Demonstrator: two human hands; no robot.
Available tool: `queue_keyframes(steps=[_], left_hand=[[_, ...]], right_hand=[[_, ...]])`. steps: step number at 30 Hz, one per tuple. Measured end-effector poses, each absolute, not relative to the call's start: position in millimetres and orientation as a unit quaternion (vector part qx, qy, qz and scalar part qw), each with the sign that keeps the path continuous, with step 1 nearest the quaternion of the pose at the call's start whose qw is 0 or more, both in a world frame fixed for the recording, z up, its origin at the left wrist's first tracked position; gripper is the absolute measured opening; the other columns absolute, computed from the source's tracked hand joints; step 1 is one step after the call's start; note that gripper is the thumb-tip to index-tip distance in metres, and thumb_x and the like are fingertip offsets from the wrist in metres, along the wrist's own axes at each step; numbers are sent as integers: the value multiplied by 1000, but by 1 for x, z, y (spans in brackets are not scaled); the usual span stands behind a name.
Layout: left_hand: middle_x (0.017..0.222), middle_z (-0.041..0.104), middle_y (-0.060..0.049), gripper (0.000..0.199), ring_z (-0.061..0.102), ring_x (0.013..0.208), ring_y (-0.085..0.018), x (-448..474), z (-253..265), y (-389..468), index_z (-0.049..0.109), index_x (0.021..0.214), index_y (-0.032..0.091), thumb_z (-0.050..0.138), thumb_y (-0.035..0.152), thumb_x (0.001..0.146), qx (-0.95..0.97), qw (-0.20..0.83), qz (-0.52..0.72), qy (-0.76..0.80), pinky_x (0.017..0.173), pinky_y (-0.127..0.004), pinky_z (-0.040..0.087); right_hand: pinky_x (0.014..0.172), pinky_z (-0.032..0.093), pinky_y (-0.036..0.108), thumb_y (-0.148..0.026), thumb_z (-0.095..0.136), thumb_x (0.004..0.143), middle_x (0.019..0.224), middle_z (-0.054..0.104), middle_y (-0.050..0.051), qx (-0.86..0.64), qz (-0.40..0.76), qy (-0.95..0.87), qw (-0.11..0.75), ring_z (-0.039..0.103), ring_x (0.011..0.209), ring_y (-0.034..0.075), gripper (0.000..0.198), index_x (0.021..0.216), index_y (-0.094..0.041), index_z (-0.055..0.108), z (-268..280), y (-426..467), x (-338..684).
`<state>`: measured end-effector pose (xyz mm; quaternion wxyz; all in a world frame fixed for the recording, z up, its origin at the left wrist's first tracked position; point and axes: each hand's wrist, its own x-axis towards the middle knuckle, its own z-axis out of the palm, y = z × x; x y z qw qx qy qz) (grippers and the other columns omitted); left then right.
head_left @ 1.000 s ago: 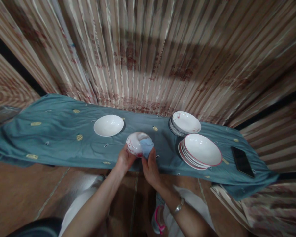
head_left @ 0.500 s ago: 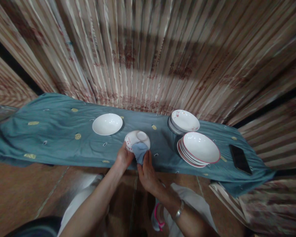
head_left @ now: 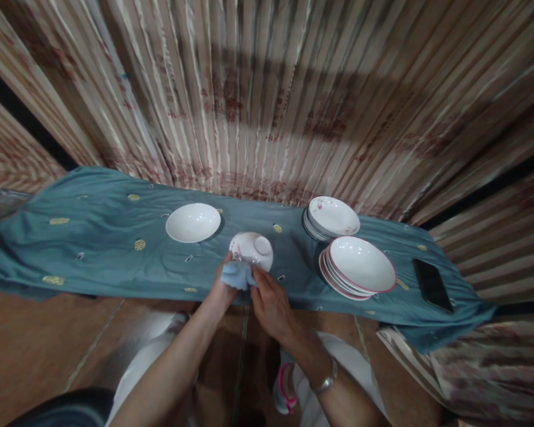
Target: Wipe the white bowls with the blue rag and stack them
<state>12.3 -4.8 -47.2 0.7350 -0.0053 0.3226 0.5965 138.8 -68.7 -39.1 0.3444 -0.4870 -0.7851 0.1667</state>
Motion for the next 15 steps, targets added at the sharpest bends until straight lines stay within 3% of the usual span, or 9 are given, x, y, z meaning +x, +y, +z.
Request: queue_keyframes(steps=[3,6,9,13,15], left_hand=[[55,62,1,16,59,49,-12,21,-40,-5,62,73,15,57,22,87,16,714,618,329,53,-21,51],[63,66,0,5,65,61,-15,29,-32,-8,66,81,15,62,16,81,105,691,638,323,65,-25,54],[71,70,-1,17,66,72,-17,31,-28,-9,69,89,15,70,14,72,202,643,656,339,73,-27,53],[67,67,0,11,60,71,-18,22,-26,-8,72,76,16,76,12,66,335,558,627,427,75,-26,48],[71,66,-3,10,59,82,-22,16,-25,-8,73,71,18,77,12,65,419,506,600,456,88,-30,45]], right_hand=[[108,46,37,-19,37,93,133,62,12,-499,187,-757,378,57,125,20,46,136,-16,53,-26,-60,144],[106,46,37,-24,38,93,130,64,10,-524,209,-722,400,60,122,21,45,134,-17,55,-17,-54,149],[100,49,36,-28,41,92,125,67,9,-540,225,-685,434,64,114,23,44,133,-18,57,-13,-50,156],[96,50,35,-33,43,93,121,70,10,-563,252,-626,477,66,109,23,46,134,-17,55,-14,-41,167],[100,47,37,-35,43,93,128,65,11,-574,249,-600,499,61,117,23,48,136,-16,52,-17,-34,174]])
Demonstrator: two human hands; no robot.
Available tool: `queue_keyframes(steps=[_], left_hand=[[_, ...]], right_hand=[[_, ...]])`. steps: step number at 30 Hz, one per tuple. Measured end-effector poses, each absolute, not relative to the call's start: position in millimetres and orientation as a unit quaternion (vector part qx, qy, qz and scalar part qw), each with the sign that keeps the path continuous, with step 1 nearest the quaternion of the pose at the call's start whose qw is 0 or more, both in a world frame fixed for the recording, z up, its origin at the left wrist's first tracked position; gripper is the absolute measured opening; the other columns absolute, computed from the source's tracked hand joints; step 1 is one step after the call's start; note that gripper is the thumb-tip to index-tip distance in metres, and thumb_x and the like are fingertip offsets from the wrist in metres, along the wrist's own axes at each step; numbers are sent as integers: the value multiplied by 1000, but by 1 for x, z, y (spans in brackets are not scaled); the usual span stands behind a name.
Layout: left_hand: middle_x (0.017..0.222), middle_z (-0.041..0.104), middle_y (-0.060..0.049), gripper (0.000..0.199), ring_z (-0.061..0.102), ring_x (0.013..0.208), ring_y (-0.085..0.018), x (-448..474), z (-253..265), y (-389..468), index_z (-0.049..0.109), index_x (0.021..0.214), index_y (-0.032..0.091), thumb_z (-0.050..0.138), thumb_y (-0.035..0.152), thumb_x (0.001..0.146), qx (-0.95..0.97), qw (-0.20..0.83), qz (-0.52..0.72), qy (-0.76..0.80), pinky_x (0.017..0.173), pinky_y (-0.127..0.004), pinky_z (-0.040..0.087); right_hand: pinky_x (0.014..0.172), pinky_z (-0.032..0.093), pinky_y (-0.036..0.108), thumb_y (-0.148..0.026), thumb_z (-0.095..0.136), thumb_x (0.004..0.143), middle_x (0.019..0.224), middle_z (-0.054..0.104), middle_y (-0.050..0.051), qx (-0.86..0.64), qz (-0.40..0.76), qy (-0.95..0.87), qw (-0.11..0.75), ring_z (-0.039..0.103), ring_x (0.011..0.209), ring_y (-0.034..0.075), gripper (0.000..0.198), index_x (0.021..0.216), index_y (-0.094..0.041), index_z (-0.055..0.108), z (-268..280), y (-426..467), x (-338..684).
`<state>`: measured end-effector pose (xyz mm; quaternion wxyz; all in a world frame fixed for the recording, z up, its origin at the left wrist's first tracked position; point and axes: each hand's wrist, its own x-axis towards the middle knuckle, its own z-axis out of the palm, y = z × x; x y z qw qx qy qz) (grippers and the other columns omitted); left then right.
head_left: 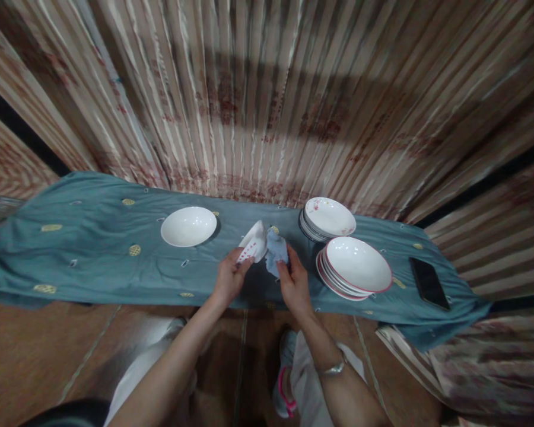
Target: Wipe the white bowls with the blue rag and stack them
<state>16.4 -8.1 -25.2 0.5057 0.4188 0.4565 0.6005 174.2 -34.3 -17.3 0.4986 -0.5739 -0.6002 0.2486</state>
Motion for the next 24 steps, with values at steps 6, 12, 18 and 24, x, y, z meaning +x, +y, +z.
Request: queue_keyframes(steps=[6,12,18,24], left_hand=[[71,63,-5,8,58,89,-27,13,-38,-14,70,70,25,72,17,70,634,413,470,454,118,-48,12],[77,68,-5,7,63,85,-26,16,-56,-25,70,72,28,68,21,73,698,369,447,420,119,-51,5],[139,56,-15,55,31,143,-37,13,-51,-35,67,115,24,79,19,62,656,370,479,451,116,-57,-8],[153,35,-16,106,15,149,-33,11,-52,-40,47,135,20,89,9,38,413,464,587,519,119,-45,13]], right_hand=[[110,39,39,-30,43,90,145,51,10,-586,233,-596,497,49,132,21,57,145,-15,41,-29,-15,194],[105,45,37,-13,40,84,125,67,7,-625,190,-677,340,62,115,21,47,125,-20,64,-37,-2,201],[102,47,34,-8,37,85,117,71,8,-644,130,-689,306,65,109,20,46,119,-19,67,-39,5,198],[104,44,36,-8,39,86,119,69,13,-660,93,-685,293,61,114,23,45,122,-14,65,-37,19,191]])
